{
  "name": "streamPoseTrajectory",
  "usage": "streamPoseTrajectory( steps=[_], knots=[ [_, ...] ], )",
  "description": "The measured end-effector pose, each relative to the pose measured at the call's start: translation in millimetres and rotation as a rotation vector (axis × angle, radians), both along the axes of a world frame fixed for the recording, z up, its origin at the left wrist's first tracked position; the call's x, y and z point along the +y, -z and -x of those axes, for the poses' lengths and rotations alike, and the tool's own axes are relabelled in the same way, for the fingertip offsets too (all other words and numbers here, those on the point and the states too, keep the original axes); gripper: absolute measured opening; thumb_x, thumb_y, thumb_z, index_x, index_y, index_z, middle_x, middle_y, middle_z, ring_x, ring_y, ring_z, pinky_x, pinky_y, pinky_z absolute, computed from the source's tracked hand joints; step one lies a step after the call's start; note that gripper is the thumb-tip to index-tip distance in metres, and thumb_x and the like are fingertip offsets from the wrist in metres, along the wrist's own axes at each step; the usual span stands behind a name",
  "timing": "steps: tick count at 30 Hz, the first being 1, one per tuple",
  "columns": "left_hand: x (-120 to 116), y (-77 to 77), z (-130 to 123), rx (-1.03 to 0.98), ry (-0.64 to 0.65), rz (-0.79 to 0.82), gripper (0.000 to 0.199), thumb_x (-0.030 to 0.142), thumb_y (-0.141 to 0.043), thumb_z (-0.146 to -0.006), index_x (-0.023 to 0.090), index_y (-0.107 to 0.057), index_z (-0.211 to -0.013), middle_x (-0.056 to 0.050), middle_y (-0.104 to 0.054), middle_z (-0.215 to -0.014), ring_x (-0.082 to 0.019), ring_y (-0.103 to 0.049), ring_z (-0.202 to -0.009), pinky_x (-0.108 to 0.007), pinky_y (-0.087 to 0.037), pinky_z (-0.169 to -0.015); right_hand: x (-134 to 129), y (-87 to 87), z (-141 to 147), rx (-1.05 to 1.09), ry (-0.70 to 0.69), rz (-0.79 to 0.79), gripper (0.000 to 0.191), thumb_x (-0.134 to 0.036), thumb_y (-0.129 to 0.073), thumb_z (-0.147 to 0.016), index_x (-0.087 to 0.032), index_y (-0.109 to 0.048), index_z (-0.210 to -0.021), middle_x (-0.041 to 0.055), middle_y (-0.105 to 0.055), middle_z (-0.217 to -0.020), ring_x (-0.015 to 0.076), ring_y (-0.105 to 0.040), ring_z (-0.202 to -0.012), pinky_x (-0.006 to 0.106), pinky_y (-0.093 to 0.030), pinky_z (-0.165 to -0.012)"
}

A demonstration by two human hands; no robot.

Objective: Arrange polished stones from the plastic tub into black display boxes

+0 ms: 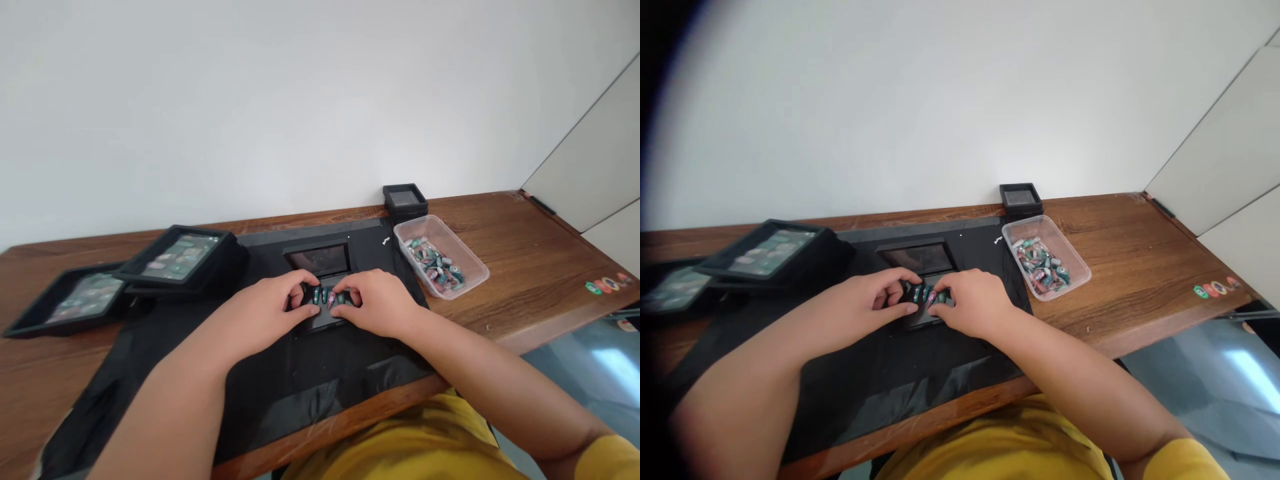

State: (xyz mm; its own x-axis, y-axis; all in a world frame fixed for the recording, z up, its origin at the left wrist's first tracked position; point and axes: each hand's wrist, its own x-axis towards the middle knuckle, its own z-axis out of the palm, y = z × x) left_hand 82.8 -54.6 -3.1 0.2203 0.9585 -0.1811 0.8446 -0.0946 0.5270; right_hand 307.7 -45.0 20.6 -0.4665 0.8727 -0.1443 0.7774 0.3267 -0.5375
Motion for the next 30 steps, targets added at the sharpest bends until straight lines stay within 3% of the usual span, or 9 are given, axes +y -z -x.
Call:
streamPoseTrajectory(
  steps=[8,25,30],
  knots=[
    [-0.2,-1.7,-1.5,-0.011,0.007,0.001,0.041,0.054,-0.066,-0.080,0.028,-0.072,-0.111,0.002,-0.065,-0.068,-0.021,-0.060,-0.059,-0.031,-0.039,-0.054,-1.0,0.4,-4.2,-0.028,0.010,-0.047,0.019,-0.037,-0.082,-0.090,-0.027,-0.082,-0.106,-0.0004,-0.074,-0.079,0.0185,-0.066,-0.082,0.029,-0.040,-0.070],
    [-0.7,-4.9,-4.1,0.046,0.005,-0.004,0.042,0.056,-0.057,-0.081,0.028,-0.069,-0.111,0.000,-0.065,-0.069,-0.022,-0.059,-0.061,-0.032,-0.039,-0.056,-3.4,2.8,-2.1,-0.118,-0.062,-0.121,0.027,-0.038,-0.065,-0.102,-0.025,-0.080,-0.121,0.0059,-0.081,-0.099,0.0250,-0.074,-0.101,0.033,-0.051,-0.081],
    [-0.3,-3.8,-3.1,0.054,0.008,-0.003,0.043,0.056,-0.055,-0.083,0.028,-0.069,-0.113,0.000,-0.066,-0.071,-0.022,-0.061,-0.063,-0.033,-0.040,-0.058,-4.3,4.9,0.5,-0.067,-0.065,-0.142,0.035,-0.044,-0.073,-0.096,-0.025,-0.077,-0.125,0.0043,-0.081,-0.096,0.0238,-0.074,-0.096,0.033,-0.050,-0.080]
  ],
)
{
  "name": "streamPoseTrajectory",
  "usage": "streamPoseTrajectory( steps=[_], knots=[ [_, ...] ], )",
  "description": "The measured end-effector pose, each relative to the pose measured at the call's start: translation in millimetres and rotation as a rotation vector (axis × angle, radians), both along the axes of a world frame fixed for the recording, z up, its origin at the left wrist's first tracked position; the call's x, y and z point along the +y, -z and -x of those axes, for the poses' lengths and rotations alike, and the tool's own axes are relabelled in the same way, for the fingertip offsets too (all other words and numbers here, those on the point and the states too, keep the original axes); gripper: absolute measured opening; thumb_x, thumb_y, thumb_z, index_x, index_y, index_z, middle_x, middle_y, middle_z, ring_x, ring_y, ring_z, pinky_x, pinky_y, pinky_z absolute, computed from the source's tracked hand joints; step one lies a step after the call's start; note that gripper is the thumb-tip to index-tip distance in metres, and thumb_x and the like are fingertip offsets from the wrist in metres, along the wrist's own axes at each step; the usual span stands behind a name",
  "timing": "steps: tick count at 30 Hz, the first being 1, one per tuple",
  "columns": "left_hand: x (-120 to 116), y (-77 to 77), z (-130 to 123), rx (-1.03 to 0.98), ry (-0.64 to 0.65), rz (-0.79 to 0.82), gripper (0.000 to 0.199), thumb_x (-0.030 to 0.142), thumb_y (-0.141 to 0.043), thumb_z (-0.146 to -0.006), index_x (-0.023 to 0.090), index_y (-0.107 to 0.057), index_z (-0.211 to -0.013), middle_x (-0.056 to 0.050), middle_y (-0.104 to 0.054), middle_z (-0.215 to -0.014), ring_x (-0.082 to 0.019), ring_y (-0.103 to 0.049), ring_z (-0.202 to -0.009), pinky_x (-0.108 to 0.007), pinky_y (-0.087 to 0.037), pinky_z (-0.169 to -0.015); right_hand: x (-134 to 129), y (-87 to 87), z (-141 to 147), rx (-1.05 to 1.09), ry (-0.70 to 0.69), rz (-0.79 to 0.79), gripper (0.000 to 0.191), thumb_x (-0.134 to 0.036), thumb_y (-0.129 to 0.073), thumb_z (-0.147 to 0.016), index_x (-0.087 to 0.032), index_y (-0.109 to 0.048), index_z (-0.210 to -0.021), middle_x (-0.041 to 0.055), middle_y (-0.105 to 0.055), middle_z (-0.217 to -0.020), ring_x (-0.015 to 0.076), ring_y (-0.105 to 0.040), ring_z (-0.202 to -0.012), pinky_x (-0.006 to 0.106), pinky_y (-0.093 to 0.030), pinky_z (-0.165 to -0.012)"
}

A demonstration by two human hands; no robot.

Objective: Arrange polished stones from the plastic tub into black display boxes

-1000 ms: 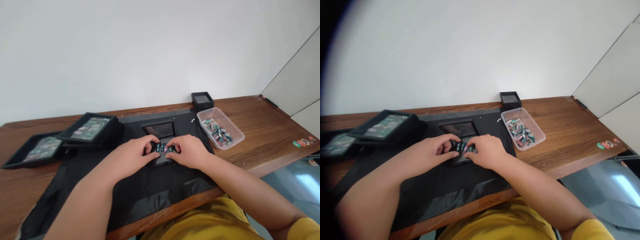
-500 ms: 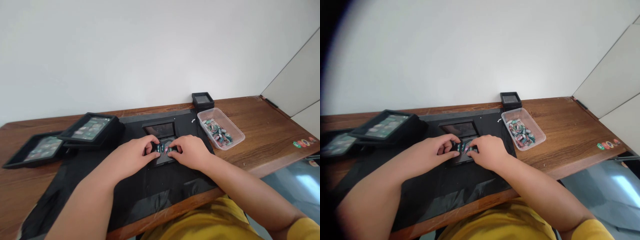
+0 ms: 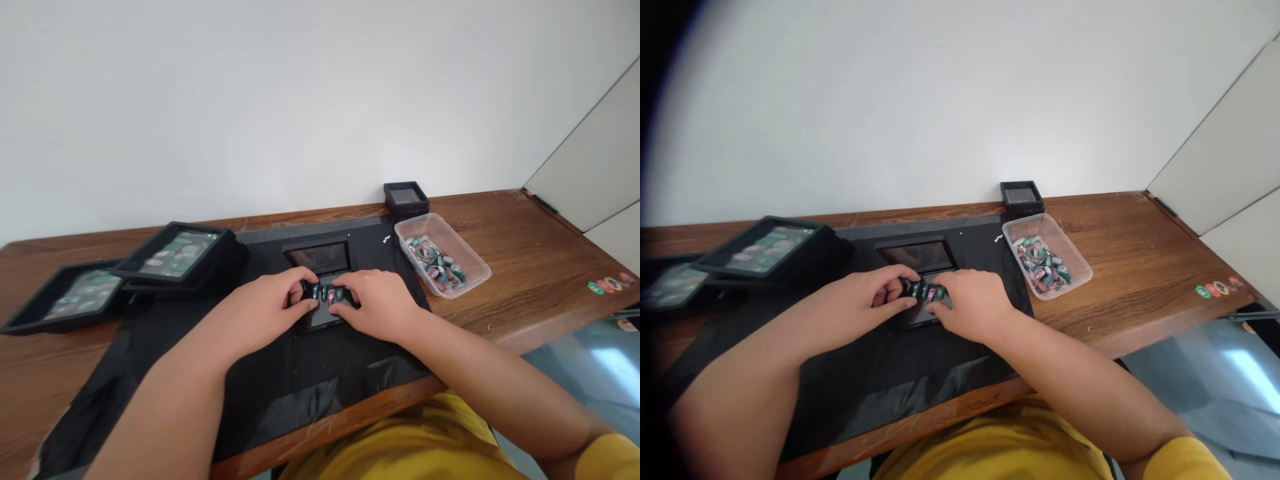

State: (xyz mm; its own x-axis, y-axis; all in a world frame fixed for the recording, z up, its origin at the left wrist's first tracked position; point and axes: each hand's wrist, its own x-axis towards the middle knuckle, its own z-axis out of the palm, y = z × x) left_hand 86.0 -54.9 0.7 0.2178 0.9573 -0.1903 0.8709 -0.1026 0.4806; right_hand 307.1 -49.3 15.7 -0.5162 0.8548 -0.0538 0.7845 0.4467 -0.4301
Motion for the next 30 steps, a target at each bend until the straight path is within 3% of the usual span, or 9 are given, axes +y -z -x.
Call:
streamPoseTrajectory(
  steps=[9,16,30],
  knots=[
    [1.3,-3.4,-2.2,0.031,-0.015,0.058,0.051,0.064,-0.057,-0.081,0.029,-0.067,-0.116,0.001,-0.064,-0.074,-0.023,-0.060,-0.065,-0.034,-0.039,-0.058,2.1,-0.5,4.2,-0.037,-0.040,0.025,0.031,-0.042,-0.069,-0.099,-0.026,-0.078,-0.123,0.0034,-0.081,-0.096,0.0244,-0.074,-0.101,0.033,-0.049,-0.081],
    [0.5,-1.8,-5.3,0.047,-0.008,0.017,0.051,0.065,-0.056,-0.083,0.029,-0.068,-0.117,0.001,-0.061,-0.075,-0.021,-0.057,-0.064,-0.034,-0.037,-0.058,3.0,-2.8,5.5,-0.075,-0.032,0.033,0.031,-0.040,-0.064,-0.101,-0.027,-0.077,-0.125,0.0042,-0.083,-0.104,0.0274,-0.075,-0.108,0.035,-0.051,-0.082],
    [1.4,-2.8,-8.0,0.107,-0.041,-0.016,0.043,0.059,-0.056,-0.085,0.032,-0.070,-0.116,0.001,-0.065,-0.074,-0.023,-0.061,-0.067,-0.034,-0.036,-0.058,8.1,1.1,7.0,-0.060,0.018,0.024,0.032,-0.040,-0.064,-0.102,-0.027,-0.073,-0.130,0.0025,-0.081,-0.095,0.0251,-0.075,-0.100,0.032,-0.047,-0.077]
  ],
)
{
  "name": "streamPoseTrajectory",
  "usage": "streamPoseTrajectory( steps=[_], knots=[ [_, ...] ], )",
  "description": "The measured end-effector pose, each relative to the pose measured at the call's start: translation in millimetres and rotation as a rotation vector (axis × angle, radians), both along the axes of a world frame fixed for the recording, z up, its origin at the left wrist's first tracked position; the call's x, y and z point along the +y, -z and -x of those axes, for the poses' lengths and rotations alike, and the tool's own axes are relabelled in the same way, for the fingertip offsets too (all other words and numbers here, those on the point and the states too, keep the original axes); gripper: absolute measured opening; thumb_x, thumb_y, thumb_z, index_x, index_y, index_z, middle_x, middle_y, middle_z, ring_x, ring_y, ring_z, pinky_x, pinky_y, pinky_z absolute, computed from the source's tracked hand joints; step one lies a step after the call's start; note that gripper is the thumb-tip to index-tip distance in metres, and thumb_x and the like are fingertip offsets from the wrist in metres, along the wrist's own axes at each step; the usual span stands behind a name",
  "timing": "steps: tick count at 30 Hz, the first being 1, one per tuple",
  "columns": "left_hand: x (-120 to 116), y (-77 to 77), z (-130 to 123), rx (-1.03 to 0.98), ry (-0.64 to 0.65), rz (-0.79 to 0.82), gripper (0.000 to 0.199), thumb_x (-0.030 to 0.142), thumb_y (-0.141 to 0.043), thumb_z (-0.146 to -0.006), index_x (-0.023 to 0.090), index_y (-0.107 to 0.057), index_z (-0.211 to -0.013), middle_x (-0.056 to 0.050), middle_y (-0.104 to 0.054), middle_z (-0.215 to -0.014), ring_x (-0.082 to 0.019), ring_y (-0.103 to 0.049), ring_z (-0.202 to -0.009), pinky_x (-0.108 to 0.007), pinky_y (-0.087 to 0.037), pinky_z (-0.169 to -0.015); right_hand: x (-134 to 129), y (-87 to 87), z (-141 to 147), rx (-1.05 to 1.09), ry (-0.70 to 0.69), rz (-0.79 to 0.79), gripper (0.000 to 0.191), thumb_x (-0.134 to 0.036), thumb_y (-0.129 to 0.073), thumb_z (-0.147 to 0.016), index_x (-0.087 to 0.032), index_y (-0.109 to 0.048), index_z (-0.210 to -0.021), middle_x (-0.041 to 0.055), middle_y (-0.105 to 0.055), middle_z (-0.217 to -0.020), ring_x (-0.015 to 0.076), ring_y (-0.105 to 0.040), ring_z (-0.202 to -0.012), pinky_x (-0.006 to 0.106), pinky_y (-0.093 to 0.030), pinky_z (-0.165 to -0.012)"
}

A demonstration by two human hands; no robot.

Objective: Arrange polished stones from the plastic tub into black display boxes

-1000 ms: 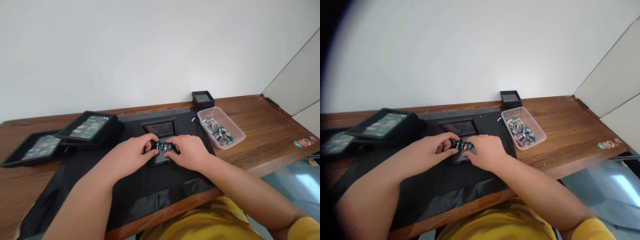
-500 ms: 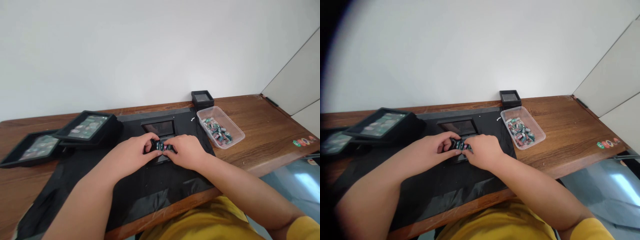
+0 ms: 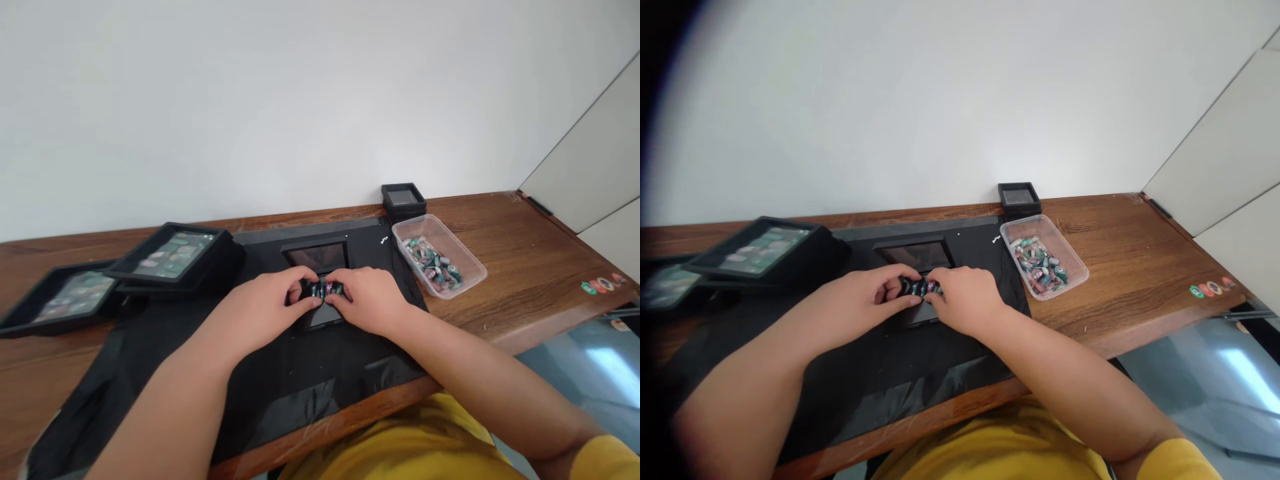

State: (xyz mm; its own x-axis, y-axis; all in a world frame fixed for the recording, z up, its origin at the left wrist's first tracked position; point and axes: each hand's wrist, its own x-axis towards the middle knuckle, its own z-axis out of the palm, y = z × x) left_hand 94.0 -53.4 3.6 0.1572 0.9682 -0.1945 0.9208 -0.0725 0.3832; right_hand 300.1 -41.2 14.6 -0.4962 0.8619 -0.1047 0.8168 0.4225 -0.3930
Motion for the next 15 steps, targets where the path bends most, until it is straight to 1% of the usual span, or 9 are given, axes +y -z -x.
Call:
streamPoseTrajectory(
  steps=[2,6,10,15],
  knots=[
    [0.2,-0.6,0.4,0.000,0.001,-0.002,0.043,0.059,-0.056,-0.085,0.032,-0.071,-0.116,0.000,-0.066,-0.076,-0.023,-0.061,-0.068,-0.034,-0.037,-0.059,-0.3,-1.7,-2.5,0.019,0.007,0.008,0.034,-0.040,-0.068,-0.100,-0.026,-0.072,-0.130,0.0018,-0.080,-0.092,0.0237,-0.074,-0.095,0.031,-0.045,-0.075],
    [0.4,-0.7,-0.4,-0.001,-0.008,0.013,0.047,0.064,-0.059,-0.083,0.033,-0.071,-0.115,0.000,-0.066,-0.077,-0.022,-0.060,-0.066,-0.033,-0.036,-0.058,0.4,-5.5,-7.9,0.039,0.041,0.026,0.033,-0.038,-0.074,-0.095,-0.026,-0.074,-0.126,0.0009,-0.077,-0.088,0.0210,-0.071,-0.088,0.029,-0.043,-0.074],
    [-0.3,-0.8,-4.8,-0.002,-0.006,-0.015,0.044,0.064,-0.059,-0.083,0.032,-0.071,-0.110,0.001,-0.064,-0.074,-0.021,-0.059,-0.064,-0.033,-0.033,-0.056,1.5,-4.5,-9.3,0.022,0.053,0.015,0.029,-0.035,-0.072,-0.097,-0.025,-0.074,-0.124,0.0016,-0.077,-0.087,0.0219,-0.071,-0.091,0.030,-0.042,-0.075],
    [-1.6,-2.2,-8.1,0.018,-0.019,-0.023,0.042,0.063,-0.055,-0.086,0.032,-0.071,-0.110,0.001,-0.064,-0.073,-0.021,-0.059,-0.064,-0.032,-0.034,-0.056,1.0,-0.4,-6.4,0.017,0.057,0.004,0.029,-0.036,-0.068,-0.099,-0.025,-0.072,-0.126,0.0026,-0.078,-0.091,0.0242,-0.072,-0.098,0.031,-0.044,-0.076]
  ],
)
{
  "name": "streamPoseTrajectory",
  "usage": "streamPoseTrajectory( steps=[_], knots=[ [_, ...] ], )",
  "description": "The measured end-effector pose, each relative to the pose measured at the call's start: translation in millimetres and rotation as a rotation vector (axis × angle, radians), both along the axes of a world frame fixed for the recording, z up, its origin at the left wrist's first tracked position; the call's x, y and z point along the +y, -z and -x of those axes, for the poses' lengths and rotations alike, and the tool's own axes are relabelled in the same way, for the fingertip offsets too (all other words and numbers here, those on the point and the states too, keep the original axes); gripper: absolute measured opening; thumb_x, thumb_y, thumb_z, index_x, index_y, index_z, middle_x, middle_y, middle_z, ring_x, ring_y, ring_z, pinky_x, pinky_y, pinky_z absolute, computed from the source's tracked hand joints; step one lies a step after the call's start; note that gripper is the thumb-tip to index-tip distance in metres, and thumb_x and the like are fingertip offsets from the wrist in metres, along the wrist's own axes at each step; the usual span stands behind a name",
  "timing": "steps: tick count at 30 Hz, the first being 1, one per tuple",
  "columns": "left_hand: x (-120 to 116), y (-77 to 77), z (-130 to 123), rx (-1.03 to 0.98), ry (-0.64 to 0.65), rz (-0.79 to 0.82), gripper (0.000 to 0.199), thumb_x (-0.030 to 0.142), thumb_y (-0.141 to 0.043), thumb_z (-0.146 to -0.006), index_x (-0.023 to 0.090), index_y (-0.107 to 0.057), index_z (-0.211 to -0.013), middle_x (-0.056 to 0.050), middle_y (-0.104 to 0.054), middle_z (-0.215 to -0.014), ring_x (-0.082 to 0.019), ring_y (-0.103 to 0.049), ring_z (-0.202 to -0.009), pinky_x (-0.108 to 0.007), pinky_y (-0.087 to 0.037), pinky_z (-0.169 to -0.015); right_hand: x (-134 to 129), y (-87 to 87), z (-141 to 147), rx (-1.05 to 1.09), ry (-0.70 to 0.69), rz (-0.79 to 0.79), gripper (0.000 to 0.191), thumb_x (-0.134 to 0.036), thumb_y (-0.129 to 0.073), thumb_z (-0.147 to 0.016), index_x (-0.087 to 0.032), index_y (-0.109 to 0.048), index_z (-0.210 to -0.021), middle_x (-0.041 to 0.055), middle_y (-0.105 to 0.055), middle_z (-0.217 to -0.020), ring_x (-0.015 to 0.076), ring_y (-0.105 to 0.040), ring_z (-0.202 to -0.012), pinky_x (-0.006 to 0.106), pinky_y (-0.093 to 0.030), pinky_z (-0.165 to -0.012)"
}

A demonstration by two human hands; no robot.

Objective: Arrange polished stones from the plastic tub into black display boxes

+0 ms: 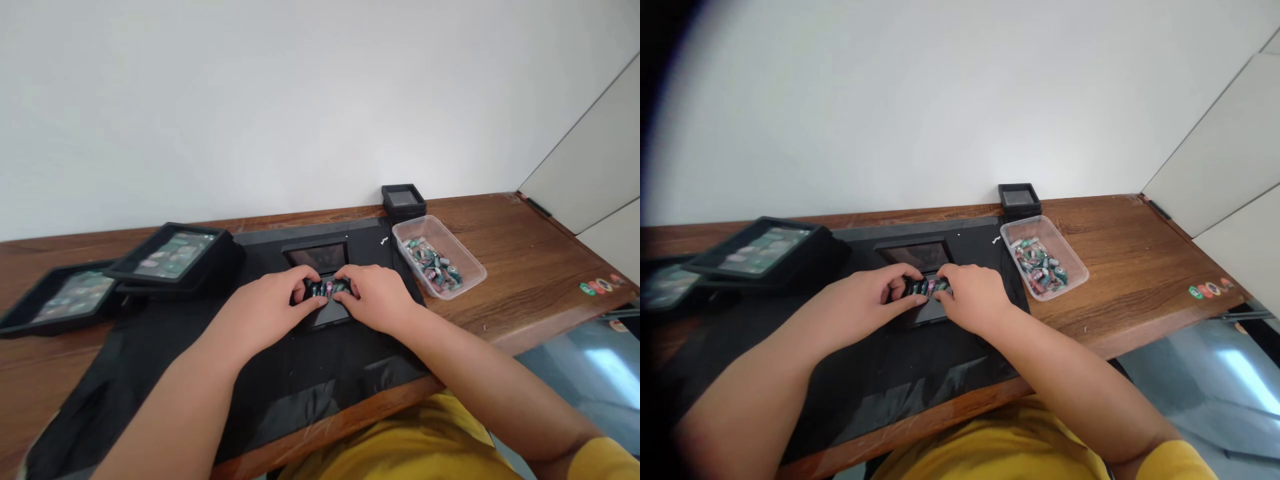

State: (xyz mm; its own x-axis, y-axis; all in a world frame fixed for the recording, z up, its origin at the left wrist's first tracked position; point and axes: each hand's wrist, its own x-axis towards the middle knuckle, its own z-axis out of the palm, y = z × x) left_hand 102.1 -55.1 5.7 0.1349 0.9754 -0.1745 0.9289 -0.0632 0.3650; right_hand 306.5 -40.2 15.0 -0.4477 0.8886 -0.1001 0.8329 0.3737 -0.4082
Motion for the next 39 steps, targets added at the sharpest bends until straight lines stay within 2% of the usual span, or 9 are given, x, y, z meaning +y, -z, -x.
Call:
streamPoseTrajectory(
  steps=[5,9,12,18,23,29,32,35,39],
  knots=[
    [0,0.0,1,-0.008,0.010,-0.011,0.041,0.061,-0.055,-0.087,0.031,-0.071,-0.110,0.001,-0.067,-0.076,-0.022,-0.062,-0.067,-0.032,-0.035,-0.057,-4,-1.5,1,0.037,0.060,-0.028,0.035,-0.035,-0.074,-0.095,-0.021,-0.067,-0.127,0.0038,-0.076,-0.100,0.0231,-0.071,-0.096,0.031,-0.044,-0.076],
    [1,1.3,2,-0.018,-0.001,-0.020,0.046,0.063,-0.058,-0.085,0.032,-0.072,-0.116,0.000,-0.069,-0.081,-0.023,-0.063,-0.068,-0.032,-0.037,-0.057,-7,-1.9,-1,0.035,0.081,-0.051,0.020,-0.036,-0.075,-0.094,-0.020,-0.069,-0.106,0.0046,-0.075,-0.103,0.0222,-0.069,-0.095,0.030,-0.042,-0.075],
    [0,2.7,3,-0.035,-0.011,-0.030,0.047,0.064,-0.061,-0.083,0.031,-0.072,-0.115,0.000,-0.070,-0.081,-0.023,-0.062,-0.067,-0.032,-0.036,-0.056,-7,-0.5,-2,0.025,0.066,-0.071,0.018,-0.038,-0.075,-0.094,-0.021,-0.070,-0.095,0.0049,-0.075,-0.102,0.0228,-0.069,-0.097,0.030,-0.042,-0.076],
    [-1,2.9,5,-0.035,0.008,-0.033,0.047,0.066,-0.060,-0.084,0.031,-0.071,-0.114,0.000,-0.070,-0.083,-0.022,-0.063,-0.069,-0.033,-0.036,-0.058,-9,2.2,-1,0.009,0.037,-0.067,0.021,-0.040,-0.072,-0.097,-0.020,-0.072,-0.105,0.0071,-0.077,-0.108,0.0264,-0.070,-0.106,0.033,-0.046,-0.084],
    [-2,1.1,3,-0.045,0.026,-0.008,0.049,0.069,-0.057,-0.085,0.030,-0.071,-0.111,-0.001,-0.069,-0.082,-0.023,-0.063,-0.068,-0.033,-0.037,-0.057,-9,2.9,2,-0.006,0.025,-0.025,0.032,-0.044,-0.068,-0.100,-0.018,-0.068,-0.118,0.0094,-0.077,-0.116,0.0274,-0.072,-0.106,0.034,-0.048,-0.081],
    [-3,2.0,3,-0.066,0.029,-0.023,0.046,0.063,-0.059,-0.084,0.030,-0.072,-0.113,0.000,-0.070,-0.083,-0.022,-0.063,-0.067,-0.033,-0.037,-0.057,-7,3.1,2,0.000,0.017,-0.006,0.027,-0.041,-0.067,-0.102,-0.020,-0.066,-0.120,0.0082,-0.077,-0.119,0.0264,-0.073,-0.109,0.033,-0.048,-0.081],
    [-3,1.9,4,-0.064,0.040,-0.062,0.040,0.053,-0.058,-0.085,0.031,-0.071,-0.115,0.000,-0.070,-0.081,-0.022,-0.064,-0.068,-0.032,-0.039,-0.059,-7,2.6,1,0.013,0.022,-0.026,0.033,-0.044,-0.069,-0.100,-0.020,-0.066,-0.122,0.0088,-0.077,-0.116,0.0260,-0.073,-0.104,0.032,-0.047,-0.080],
    [-2,0.6,7,-0.062,0.028,-0.106,0.038,0.050,-0.060,-0.083,0.032,-0.072,-0.113,0.001,-0.069,-0.077,-0.021,-0.063,-0.066,-0.032,-0.039,-0.058,-7,-0.6,-1,0.070,0.049,-0.050,0.041,-0.050,-0.071,-0.097,-0.019,-0.066,-0.124,0.0062,-0.076,-0.101,0.0225,-0.071,-0.090,0.030,-0.045,-0.075],
    [0,-1.7,9,-0.033,-0.005,-0.105,0.041,0.053,-0.065,-0.078,0.032,-0.073,-0.112,0.001,-0.068,-0.077,-0.022,-0.063,-0.066,-0.033,-0.039,-0.056,-14,-10.2,-8,0.253,0.041,-0.153,0.032,-0.050,-0.065,-0.100,-0.022,-0.070,-0.116,0.0011,-0.072,-0.086,0.0167,-0.068,-0.079,0.027,-0.044,-0.074]
  ],
)
